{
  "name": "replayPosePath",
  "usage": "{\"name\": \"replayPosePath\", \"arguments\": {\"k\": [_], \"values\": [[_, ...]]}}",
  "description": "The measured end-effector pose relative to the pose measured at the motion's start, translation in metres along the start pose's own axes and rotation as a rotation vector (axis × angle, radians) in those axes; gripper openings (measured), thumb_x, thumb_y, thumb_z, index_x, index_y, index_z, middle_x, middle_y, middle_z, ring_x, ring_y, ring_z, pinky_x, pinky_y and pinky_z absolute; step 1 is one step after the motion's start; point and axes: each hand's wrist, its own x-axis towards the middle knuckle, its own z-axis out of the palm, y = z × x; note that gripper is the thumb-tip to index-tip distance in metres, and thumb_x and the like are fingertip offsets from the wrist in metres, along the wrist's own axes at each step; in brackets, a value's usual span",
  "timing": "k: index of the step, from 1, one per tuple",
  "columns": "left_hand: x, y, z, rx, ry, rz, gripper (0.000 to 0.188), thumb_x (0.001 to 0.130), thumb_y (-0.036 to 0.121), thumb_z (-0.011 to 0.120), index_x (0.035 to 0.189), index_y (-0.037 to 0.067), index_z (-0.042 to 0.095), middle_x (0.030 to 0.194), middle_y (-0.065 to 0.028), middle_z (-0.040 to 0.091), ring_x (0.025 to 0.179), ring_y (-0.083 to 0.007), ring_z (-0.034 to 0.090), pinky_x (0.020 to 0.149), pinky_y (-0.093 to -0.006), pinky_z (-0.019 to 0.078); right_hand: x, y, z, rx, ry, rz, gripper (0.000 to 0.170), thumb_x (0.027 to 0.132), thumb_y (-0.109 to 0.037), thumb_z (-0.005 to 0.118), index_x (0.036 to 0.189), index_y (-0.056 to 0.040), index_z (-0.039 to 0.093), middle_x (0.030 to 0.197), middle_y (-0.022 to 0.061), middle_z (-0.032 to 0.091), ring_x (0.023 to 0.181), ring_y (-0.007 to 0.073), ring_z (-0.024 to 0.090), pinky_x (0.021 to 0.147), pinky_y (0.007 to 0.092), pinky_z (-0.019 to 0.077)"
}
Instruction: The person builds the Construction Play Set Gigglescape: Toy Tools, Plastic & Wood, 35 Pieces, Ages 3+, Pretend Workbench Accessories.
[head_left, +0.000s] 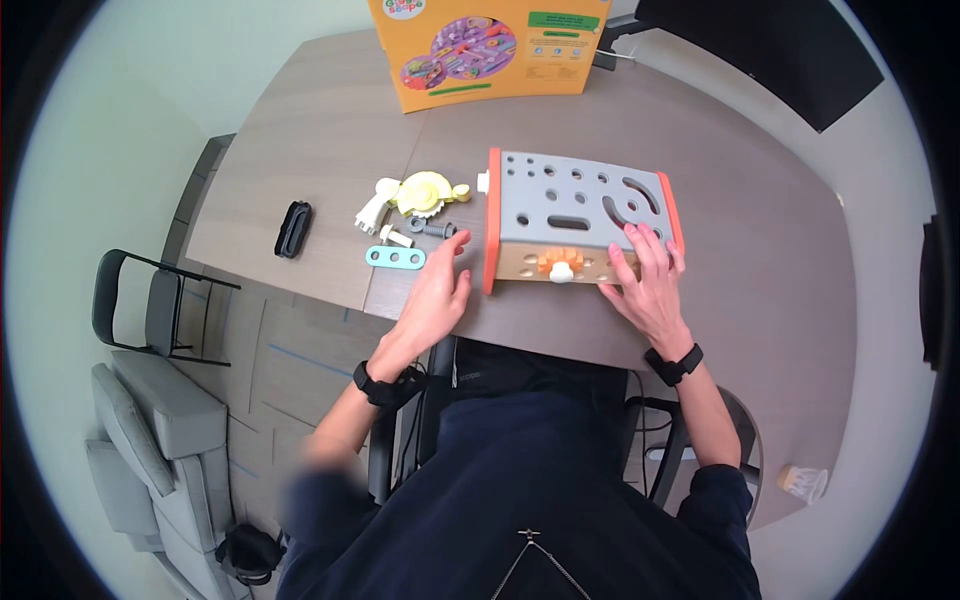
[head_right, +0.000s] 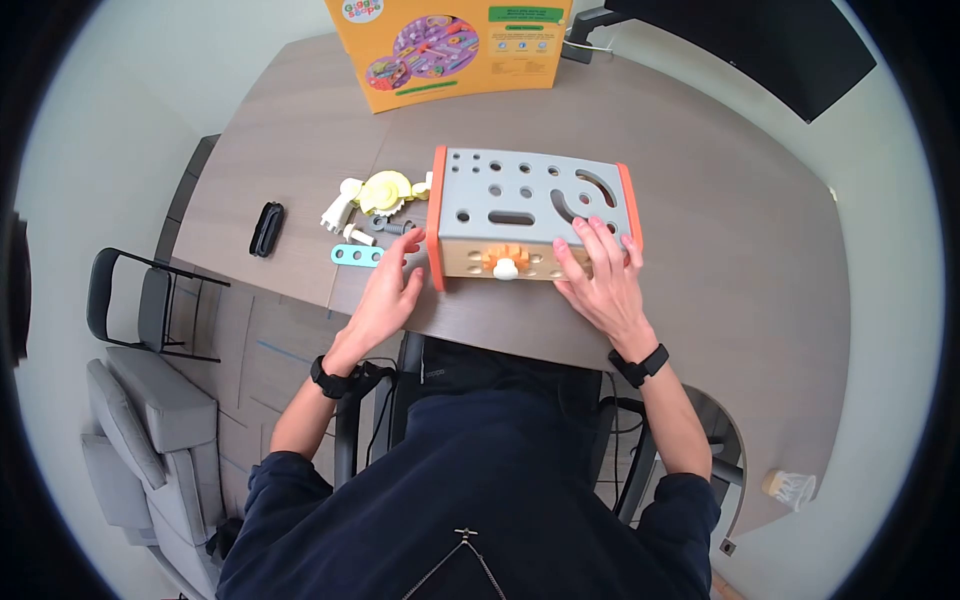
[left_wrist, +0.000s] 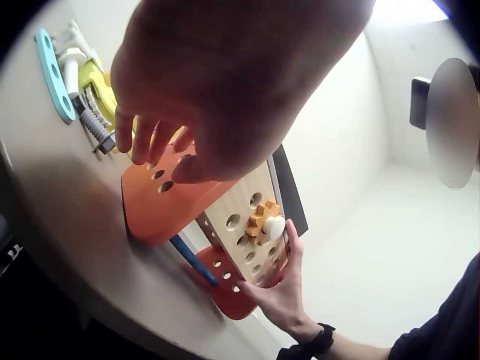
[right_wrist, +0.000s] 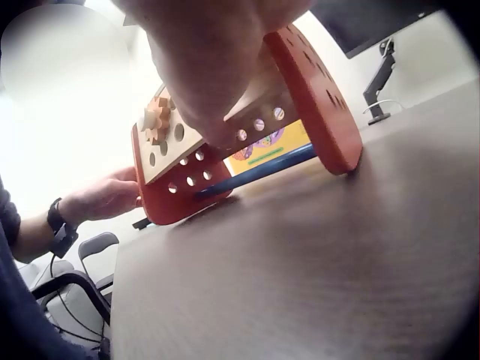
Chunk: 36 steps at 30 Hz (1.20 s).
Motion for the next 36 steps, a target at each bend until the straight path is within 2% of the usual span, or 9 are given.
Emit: {"name": "replayPosePath", "arguments": {"k": [7,10,14,18,19,22,25,28,36], "values": [[0.006,0.011,-0.010,-0.224,-0.029,-0.056,0.063,0.108,0.010,0.058,0.163,-0.002,0.029,0.162,-0.0249,0.045,0.151,-0.0377,0.047,0.124,-0.0503,0.0392,0.054,-0.022,-0.051,0.332,0.117,0.458,0.111,0.072,-0.023,0.097,0.163,-0.0056,0.037,0.163,0.0190,0.045,0.149,0.0334,0.048,0.123,0.0524,0.0305],[0.012,0.025,-0.008,-0.292,-0.106,0.038,0.072,0.109,0.015,0.060,0.168,0.000,0.021,0.169,-0.0238,0.037,0.159,-0.0362,0.035,0.130,-0.0491,0.0291,0.059,-0.037,-0.064,0.936,0.144,0.834,0.109,0.077,-0.018,0.094,0.165,-0.0005,0.032,0.165,0.0196,0.042,0.150,0.0329,0.046,0.125,0.0488,0.0355],[0.015,0.051,0.000,-0.574,-0.168,0.081,0.082,0.110,0.019,0.060,0.172,0.003,0.009,0.174,-0.0223,0.029,0.165,-0.0321,0.023,0.134,-0.0472,0.0191,0.047,-0.053,-0.078,1.570,0.069,1.107,0.095,0.093,-0.011,0.080,0.168,0.0038,0.024,0.165,0.0208,0.043,0.152,0.0292,0.044,0.123,0.0422,0.0408],[0.010,0.062,0.006,-0.602,-0.267,-0.008,0.074,0.113,0.018,0.054,0.173,0.007,0.012,0.168,-0.0157,0.036,0.153,-0.0240,0.039,0.125,-0.0425,0.0335,0.026,-0.059,-0.078,1.721,-0.148,1.239,0.070,0.108,-0.020,0.063,0.166,0.0046,0.033,0.152,0.0187,0.058,0.141,0.0245,0.056,0.115,0.0384,0.0475],[0.006,0.063,0.009,-0.590,-0.233,-0.010,0.071,0.112,0.015,0.053,0.172,0.007,0.017,0.159,-0.0168,0.047,0.139,-0.0227,0.051,0.117,-0.0422,0.0420,0.019,-0.062,-0.076,1.640,-0.174,1.200,0.054,0.114,-0.027,0.054,0.158,0.0046,0.048,0.135,0.0142,0.068,0.123,0.0173,0.063,0.108,0.0351,0.0499],[0.000,0.064,0.009,-0.390,-0.239,-0.041,0.076,0.109,0.013,0.051,0.173,0.008,0.012,0.143,-0.0290,0.064,0.127,-0.0389,0.069,0.105,-0.0475,0.0539,0.005,-0.064,-0.080,1.442,-0.395,1.197,0.049,0.115,-0.032,0.051,0.146,0.0047,0.059,0.119,0.0096,0.072,0.110,0.0123,0.063,0.099,0.0322,0.0515],[-0.006,0.071,0.010,-0.322,-0.281,-0.209,0.075,0.107,0.012,0.050,0.173,0.009,0.013,0.123,-0.0317,0.072,0.107,-0.0430,0.076,0.094,-0.0498,0.0578,-0.012,-0.075,-0.073,1.371,-0.367,1.205,0.050,0.116,-0.038,0.047,0.132,0.0059,0.066,0.105,0.0074,0.073,0.100,0.0108,0.063,0.090,0.0311,0.0521],[-0.013,0.058,0.028,-0.356,-0.191,-0.091,0.075,0.107,0.012,0.050,0.173,0.010,0.015,0.118,-0.0320,0.074,0.101,-0.0457,0.077,0.091,-0.0499,0.0582,-0.028,-0.078,-0.064,1.298,-0.409,1.221,0.052,0.116,-0.040,0.045,0.127,0.0061,0.067,0.096,0.0102,0.072,0.092,0.0133,0.063,0.085,0.0339,0.0523],[-0.016,0.044,0.035,-0.318,-0.252,-0.205,0.078,0.106,0.015,0.053,0.174,0.013,0.015,0.126,-0.0331,0.071,0.105,-0.0501,0.074,0.093,-0.0520,0.0574,-0.046,-0.080,-0.047,1.179,-0.492,1.196,0.054,0.116,-0.043,0.043,0.115,0.0062,0.065,0.083,0.0167,0.064,0.079,0.0236,0.059,0.080,0.0407,0.0515]]}}
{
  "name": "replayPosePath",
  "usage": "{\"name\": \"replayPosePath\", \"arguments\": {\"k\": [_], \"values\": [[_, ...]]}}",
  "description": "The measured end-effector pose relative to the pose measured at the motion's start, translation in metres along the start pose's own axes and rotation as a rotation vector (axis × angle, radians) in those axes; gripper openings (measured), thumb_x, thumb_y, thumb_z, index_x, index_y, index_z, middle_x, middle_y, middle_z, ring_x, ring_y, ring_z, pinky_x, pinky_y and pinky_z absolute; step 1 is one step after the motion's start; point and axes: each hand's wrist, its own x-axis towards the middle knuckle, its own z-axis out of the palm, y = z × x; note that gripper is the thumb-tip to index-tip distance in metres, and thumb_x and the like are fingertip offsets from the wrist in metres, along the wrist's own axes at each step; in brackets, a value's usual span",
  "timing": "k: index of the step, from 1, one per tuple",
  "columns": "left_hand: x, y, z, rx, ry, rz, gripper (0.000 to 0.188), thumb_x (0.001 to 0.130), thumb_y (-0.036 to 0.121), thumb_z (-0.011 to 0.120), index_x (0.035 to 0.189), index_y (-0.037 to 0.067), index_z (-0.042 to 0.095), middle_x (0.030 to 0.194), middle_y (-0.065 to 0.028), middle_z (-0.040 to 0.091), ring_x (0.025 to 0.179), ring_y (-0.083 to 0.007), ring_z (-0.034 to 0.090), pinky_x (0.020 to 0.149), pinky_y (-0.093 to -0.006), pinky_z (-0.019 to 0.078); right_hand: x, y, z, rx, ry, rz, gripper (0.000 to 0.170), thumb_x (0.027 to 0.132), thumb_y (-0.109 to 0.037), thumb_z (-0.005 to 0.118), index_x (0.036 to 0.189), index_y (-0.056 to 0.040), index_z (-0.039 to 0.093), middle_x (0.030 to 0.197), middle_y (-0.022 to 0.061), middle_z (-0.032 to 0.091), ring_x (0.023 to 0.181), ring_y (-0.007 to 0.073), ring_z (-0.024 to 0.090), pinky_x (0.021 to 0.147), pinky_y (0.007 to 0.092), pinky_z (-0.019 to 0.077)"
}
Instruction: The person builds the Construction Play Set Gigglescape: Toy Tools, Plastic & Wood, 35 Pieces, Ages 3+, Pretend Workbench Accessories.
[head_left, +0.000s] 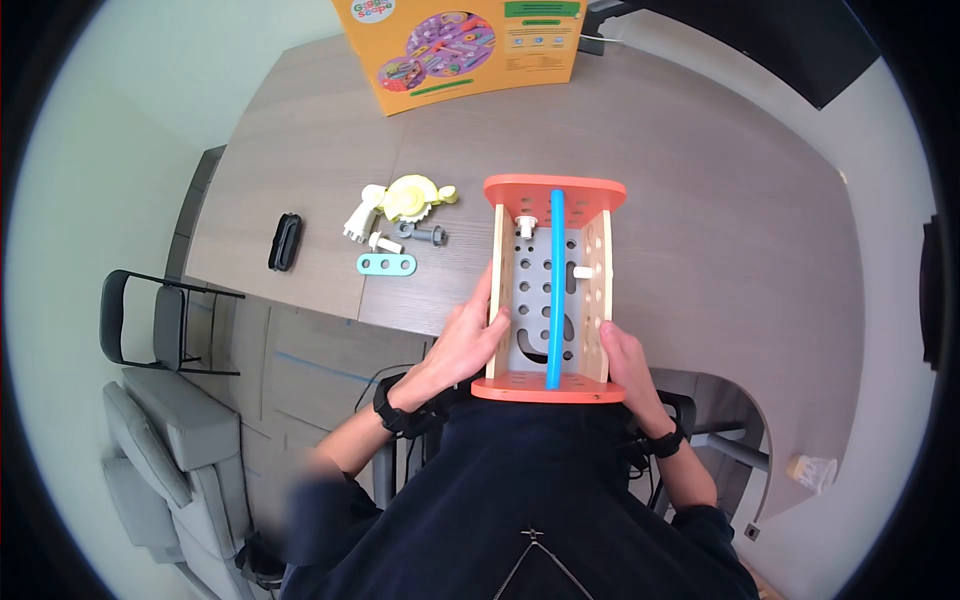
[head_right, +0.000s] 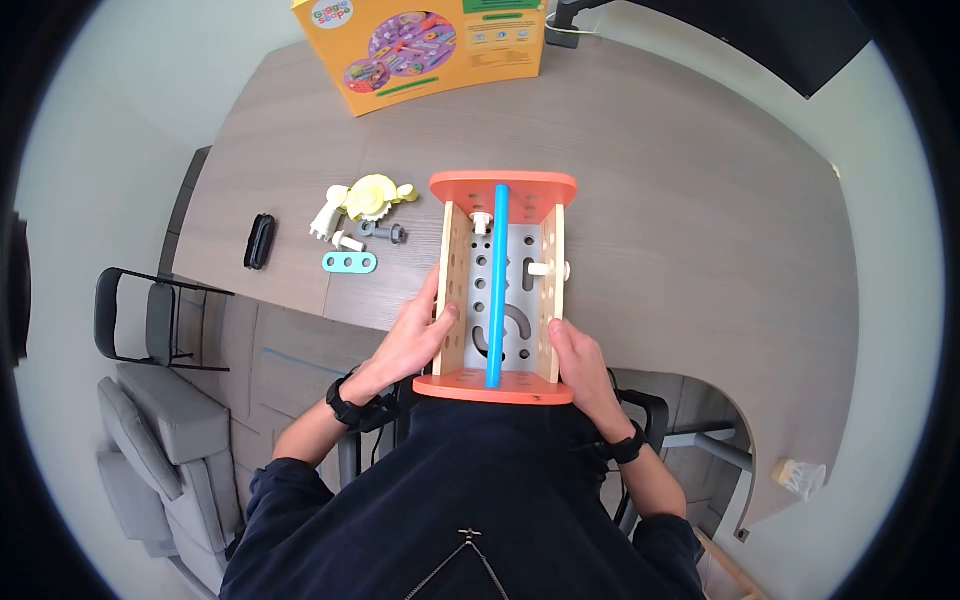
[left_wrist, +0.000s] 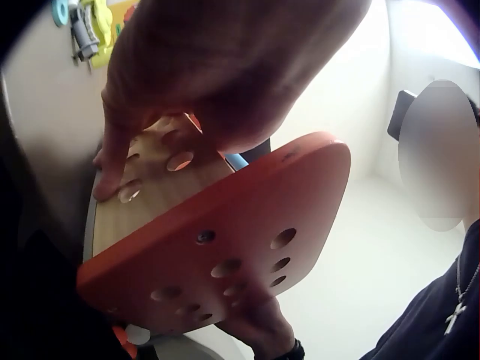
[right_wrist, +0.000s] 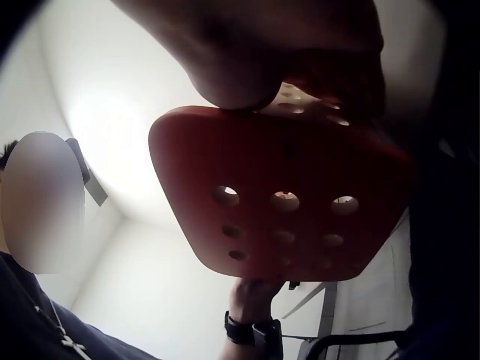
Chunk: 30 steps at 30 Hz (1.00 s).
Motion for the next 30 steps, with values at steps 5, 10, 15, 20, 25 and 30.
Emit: {"name": "replayPosePath", "arguments": {"k": [5,10,15,20,25,30], "values": [[0.001,0.011,-0.006,0.025,-0.060,-0.079,0.076,0.110,0.024,0.053,0.174,0.013,0.014,0.131,-0.0337,0.069,0.115,-0.0499,0.072,0.100,-0.0515,0.0544,0.000,0.009,0.002,-0.002,-0.007,0.043,0.055,0.116,-0.044,0.042,0.116,0.0062,0.064,0.086,0.0198,0.064,0.081,0.0249,0.060,0.081,0.0414,0.0515],[0.009,-0.012,-0.022,0.176,0.066,0.127,0.059,0.116,0.028,0.045,0.167,0.001,0.033,0.137,-0.0300,0.068,0.126,-0.0539,0.064,0.109,-0.0523,0.0495,0.001,0.003,0.000,-0.018,-0.023,0.006,0.053,0.116,-0.043,0.042,0.119,0.0059,0.064,0.088,0.0217,0.065,0.084,0.0261,0.063,0.083,0.0418,0.0516],[0.030,-0.032,-0.075,1.007,0.452,0.255,0.041,0.100,0.013,0.064,0.140,0.003,0.060,0.137,-0.0197,0.064,0.121,-0.0389,0.061,0.101,-0.0493,0.0474,-0.002,-0.001,-0.008,-0.006,-0.050,0.005,0.051,0.118,-0.036,0.039,0.132,0.0062,0.064,0.107,0.0211,0.073,0.102,0.0251,0.068,0.096,0.0393,0.0515],[0.036,-0.054,-0.089,1.321,0.535,0.235,0.042,0.093,0.012,0.071,0.135,0.008,0.064,0.133,-0.0160,0.064,0.118,-0.0335,0.057,0.097,-0.0472,0.0436,0.002,-0.004,-0.014,0.132,-0.028,-0.062,0.053,0.119,-0.031,0.037,0.150,0.0084,0.056,0.141,0.0193,0.069,0.134,0.0232,0.061,0.117,0.0356,0.0427],[0.040,-0.053,-0.081,1.312,0.491,0.247,0.032,0.094,0.014,0.072,0.126,0.012,0.067,0.123,-0.0128,0.065,0.113,-0.0317,0.058,0.095,-0.0482,0.0436,0.005,-0.004,-0.016,0.122,-0.013,-0.083,0.054,0.119,-0.031,0.037,0.151,0.0088,0.055,0.144,0.0210,0.067,0.138,0.0251,0.060,0.118,0.0361,0.0413],[0.046,-0.054,-0.075,1.218,0.358,0.201,0.031,0.095,0.015,0.075,0.124,0.012,0.067,0.118,-0.0109,0.066,0.109,-0.0314,0.061,0.094,-0.0464,0.0465,0.008,-0.008,-0.018,0.092,0.001,-0.093,0.053,0.119,-0.031,0.038,0.148,0.0088,0.057,0.141,0.0207,0.069,0.136,0.0262,0.062,0.118,0.0369,0.0423]]}}
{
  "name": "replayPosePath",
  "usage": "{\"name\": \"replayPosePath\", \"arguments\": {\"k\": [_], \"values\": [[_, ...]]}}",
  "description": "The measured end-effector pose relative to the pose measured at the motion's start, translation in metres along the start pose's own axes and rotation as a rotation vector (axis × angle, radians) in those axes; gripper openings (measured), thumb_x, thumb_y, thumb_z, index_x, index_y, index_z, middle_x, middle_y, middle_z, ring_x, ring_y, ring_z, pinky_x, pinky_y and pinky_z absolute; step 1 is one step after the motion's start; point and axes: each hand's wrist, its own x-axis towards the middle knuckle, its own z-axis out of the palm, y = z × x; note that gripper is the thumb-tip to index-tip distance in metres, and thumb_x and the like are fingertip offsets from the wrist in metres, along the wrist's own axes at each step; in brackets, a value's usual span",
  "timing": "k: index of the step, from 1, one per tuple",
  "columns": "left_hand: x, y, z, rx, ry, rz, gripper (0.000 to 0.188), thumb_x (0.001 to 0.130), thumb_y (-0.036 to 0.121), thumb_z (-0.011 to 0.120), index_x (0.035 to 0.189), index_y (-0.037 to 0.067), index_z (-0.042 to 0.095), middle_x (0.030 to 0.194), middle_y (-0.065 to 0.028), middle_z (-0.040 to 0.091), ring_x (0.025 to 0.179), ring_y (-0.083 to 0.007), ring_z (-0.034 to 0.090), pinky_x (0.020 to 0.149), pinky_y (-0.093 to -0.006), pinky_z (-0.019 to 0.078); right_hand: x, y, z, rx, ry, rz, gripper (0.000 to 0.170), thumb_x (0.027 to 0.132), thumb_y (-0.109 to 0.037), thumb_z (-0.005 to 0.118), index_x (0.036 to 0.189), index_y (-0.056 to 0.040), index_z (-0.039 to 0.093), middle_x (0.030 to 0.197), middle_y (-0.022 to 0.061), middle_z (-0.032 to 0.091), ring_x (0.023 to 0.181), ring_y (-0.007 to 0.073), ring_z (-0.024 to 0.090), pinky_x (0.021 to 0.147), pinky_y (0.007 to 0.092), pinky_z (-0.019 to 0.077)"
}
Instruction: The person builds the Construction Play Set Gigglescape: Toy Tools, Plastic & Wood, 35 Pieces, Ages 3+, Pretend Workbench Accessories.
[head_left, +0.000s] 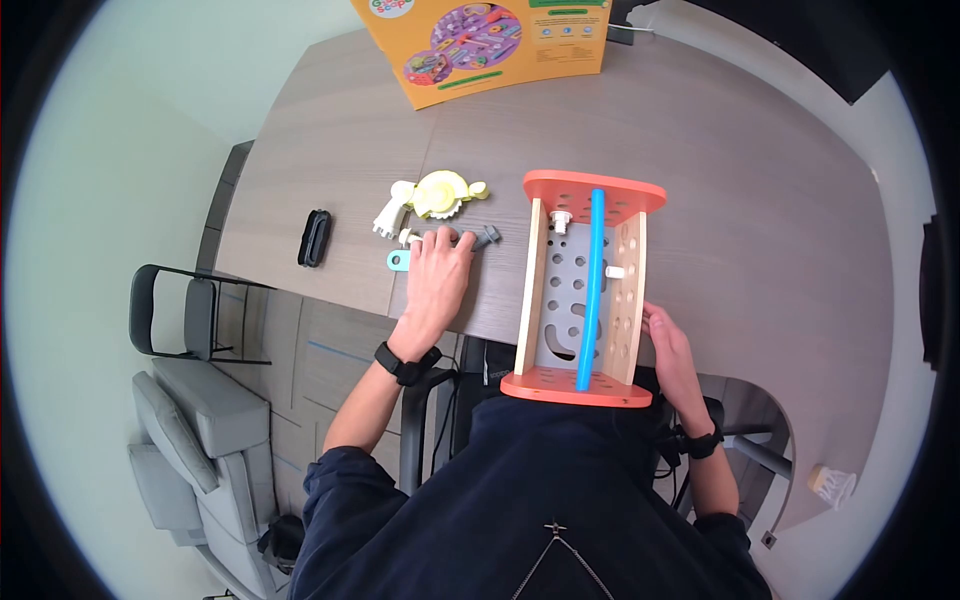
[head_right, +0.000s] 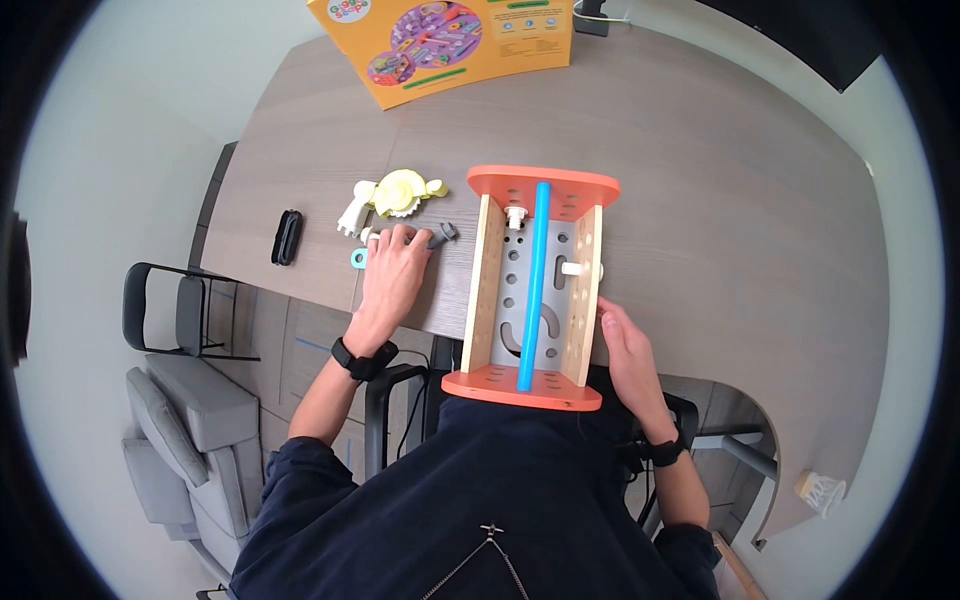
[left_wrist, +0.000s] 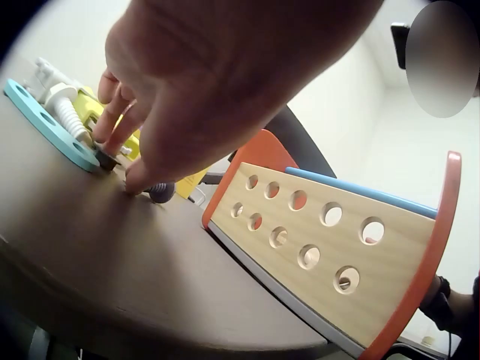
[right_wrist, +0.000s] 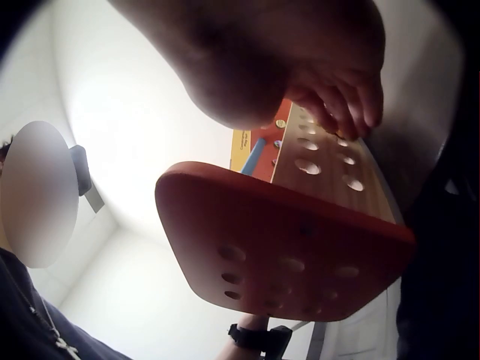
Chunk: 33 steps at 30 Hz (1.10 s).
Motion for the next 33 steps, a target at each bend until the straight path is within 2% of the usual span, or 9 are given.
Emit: {"name": "replayPosePath", "arguments": {"k": [8,11,14,17,20,25,33], "values": [[0.003,0.003,-0.004,-0.335,0.031,0.005,0.023,0.098,0.007,0.071,0.120,0.003,0.068,0.104,-0.0167,0.066,0.095,-0.0378,0.066,0.085,-0.0488,0.0539,0.007,-0.023,-0.006,-0.059,0.091,-0.099,0.044,0.117,-0.025,0.042,0.140,0.0072,0.062,0.135,0.0184,0.071,0.131,0.0244,0.064,0.115,0.0370,0.0448],[0.001,0.014,-0.034,-0.592,-0.057,-0.094,0.022,0.100,0.007,0.071,0.121,0.000,0.069,0.096,-0.0167,0.065,0.087,-0.0342,0.066,0.079,-0.0462,0.0541,0.008,-0.042,-0.006,-0.116,0.164,-0.219,0.033,0.114,-0.016,0.050,0.136,0.0036,0.065,0.126,0.0144,0.073,0.121,0.0218,0.068,0.108,0.0365,0.0498],[-0.002,0.025,-0.061,-0.751,-0.064,-0.140,0.024,0.099,0.007,0.073,0.122,0.000,0.070,0.094,-0.0154,0.065,0.080,-0.0310,0.064,0.075,-0.0434,0.0537,0.008,-0.066,-0.004,-0.226,0.143,-0.338,0.027,0.107,-0.005,0.060,0.133,-0.0002,0.067,0.113,0.0116,0.073,0.105,0.0197,0.071,0.096,0.0346,0.0550],[-0.008,0.043,-0.100,-0.782,-0.078,-0.049,0.024,0.098,0.006,0.074,0.122,0.001,0.071,0.093,-0.0139,0.064,0.082,-0.0286,0.063,0.076,-0.0406,0.0538,0.011,-0.088,0.005,-0.335,0.074,-0.509,0.031,0.102,-0.003,0.069,0.132,-0.0027,0.068,0.103,0.0109,0.070,0.095,0.0214,0.070,0.087,0.0336,0.0566],[-0.011,0.061,-0.127,-0.706,-0.069,0.160,0.024,0.098,0.006,0.075,0.121,0.001,0.071,0.094,-0.0128,0.065,0.086,-0.0290,0.065,0.078,-0.0408,0.0543,0.012,-0.107,0.020,-0.292,-0.023,-0.583,0.033,0.099,-0.006,0.074,0.131,-0.0029,0.068,0.101,0.0106,0.069,0.092,0.0237,0.070,0.082,0.0347,0.0574],[-0.008,0.084,-0.137,-0.684,-0.079,0.277,0.023,0.097,0.006,0.076,0.119,0.003,0.071,0.098,-0.0128,0.066,0.093,-0.0332,0.066,0.080,-0.0442,0.0547,0.016,-0.102,0.029,-0.305,-0.024,-0.555,0.030,0.099,-0.009,0.077,0.127,-0.0023,0.069,0.099,0.0093,0.070,0.085,0.0208,0.071,0.077,0.0348,0.0574],[0.003,0.099,-0.136,-0.723,-0.153,0.343,0.024,0.097,0.007,0.076,0.120,0.003,0.071,0.097,-0.0129,0.066,0.090,-0.0332,0.067,0.075,-0.0435,0.0555,0.006,-0.095,0.010,-0.292,-0.038,-0.498,0.028,0.098,-0.008,0.078,0.124,-0.0009,0.069,0.097,0.0099,0.072,0.085,0.0183,0.072,0.077,0.0320,0.0580]]}}
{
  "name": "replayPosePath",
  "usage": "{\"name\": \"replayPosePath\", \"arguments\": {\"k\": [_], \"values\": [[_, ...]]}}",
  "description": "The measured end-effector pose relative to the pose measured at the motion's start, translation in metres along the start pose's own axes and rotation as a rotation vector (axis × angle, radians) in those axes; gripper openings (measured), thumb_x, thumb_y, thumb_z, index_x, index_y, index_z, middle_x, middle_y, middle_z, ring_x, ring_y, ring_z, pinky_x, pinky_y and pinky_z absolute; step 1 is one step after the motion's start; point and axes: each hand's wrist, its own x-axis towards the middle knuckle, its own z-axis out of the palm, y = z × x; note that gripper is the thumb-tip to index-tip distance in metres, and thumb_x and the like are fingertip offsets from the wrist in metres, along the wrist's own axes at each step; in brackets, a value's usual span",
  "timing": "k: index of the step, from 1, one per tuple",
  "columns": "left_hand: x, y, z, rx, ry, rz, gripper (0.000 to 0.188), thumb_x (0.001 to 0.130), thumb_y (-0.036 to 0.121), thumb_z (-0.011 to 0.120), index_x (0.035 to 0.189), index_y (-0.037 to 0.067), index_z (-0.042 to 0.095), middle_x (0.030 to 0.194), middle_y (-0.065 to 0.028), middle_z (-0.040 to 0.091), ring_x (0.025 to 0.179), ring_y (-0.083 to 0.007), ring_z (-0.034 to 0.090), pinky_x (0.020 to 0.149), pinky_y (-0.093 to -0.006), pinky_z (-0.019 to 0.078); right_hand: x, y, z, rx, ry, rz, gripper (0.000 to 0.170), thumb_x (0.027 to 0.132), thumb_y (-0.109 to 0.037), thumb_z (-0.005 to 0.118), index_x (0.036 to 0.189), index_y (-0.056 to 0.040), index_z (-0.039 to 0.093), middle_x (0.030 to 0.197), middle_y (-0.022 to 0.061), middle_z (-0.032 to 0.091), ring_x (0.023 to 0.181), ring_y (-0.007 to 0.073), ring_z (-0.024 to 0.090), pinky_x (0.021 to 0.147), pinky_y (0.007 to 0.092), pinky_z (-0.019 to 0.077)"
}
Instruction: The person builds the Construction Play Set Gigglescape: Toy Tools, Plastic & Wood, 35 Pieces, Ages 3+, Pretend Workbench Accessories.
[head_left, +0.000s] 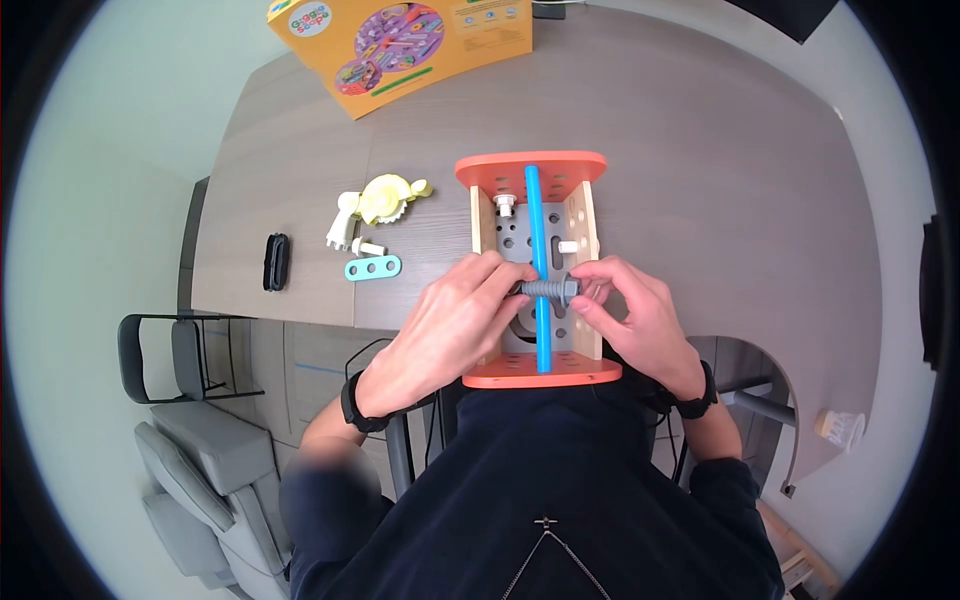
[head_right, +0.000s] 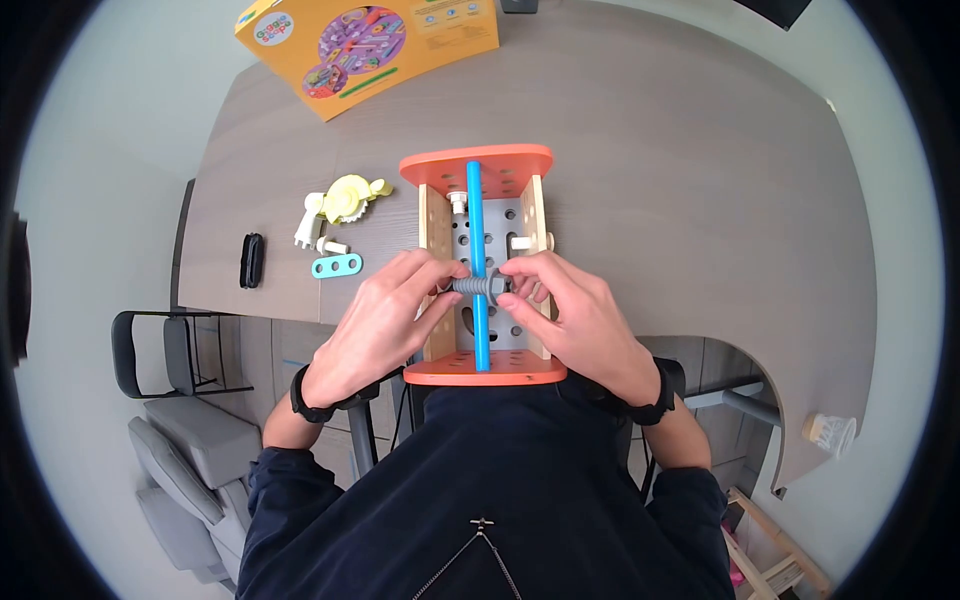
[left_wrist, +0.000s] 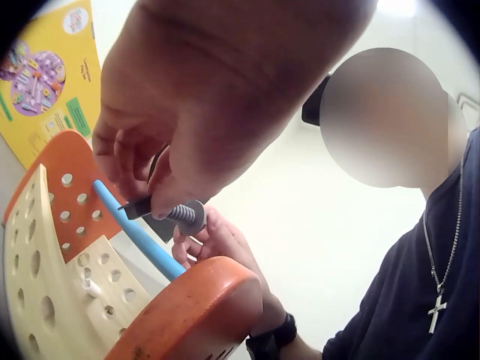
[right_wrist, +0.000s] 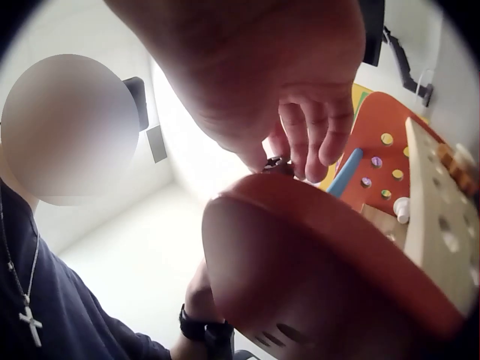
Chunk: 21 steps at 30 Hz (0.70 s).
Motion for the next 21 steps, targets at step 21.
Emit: {"name": "replayPosePath", "arguments": {"k": [21], "values": [[0.032,-0.031,0.018,0.302,-0.442,0.077,0.027,0.087,-0.010,0.068,0.112,-0.002,0.069,0.114,-0.0159,0.064,0.094,-0.0390,0.072,0.077,-0.0475,0.0608,-0.077,0.099,-0.033,0.435,0.140,0.604,0.024,0.105,-0.004,0.067,0.128,0.0002,0.061,0.103,0.0048,0.070,0.098,0.0085,0.068,0.087,0.0248,0.0553]]}}
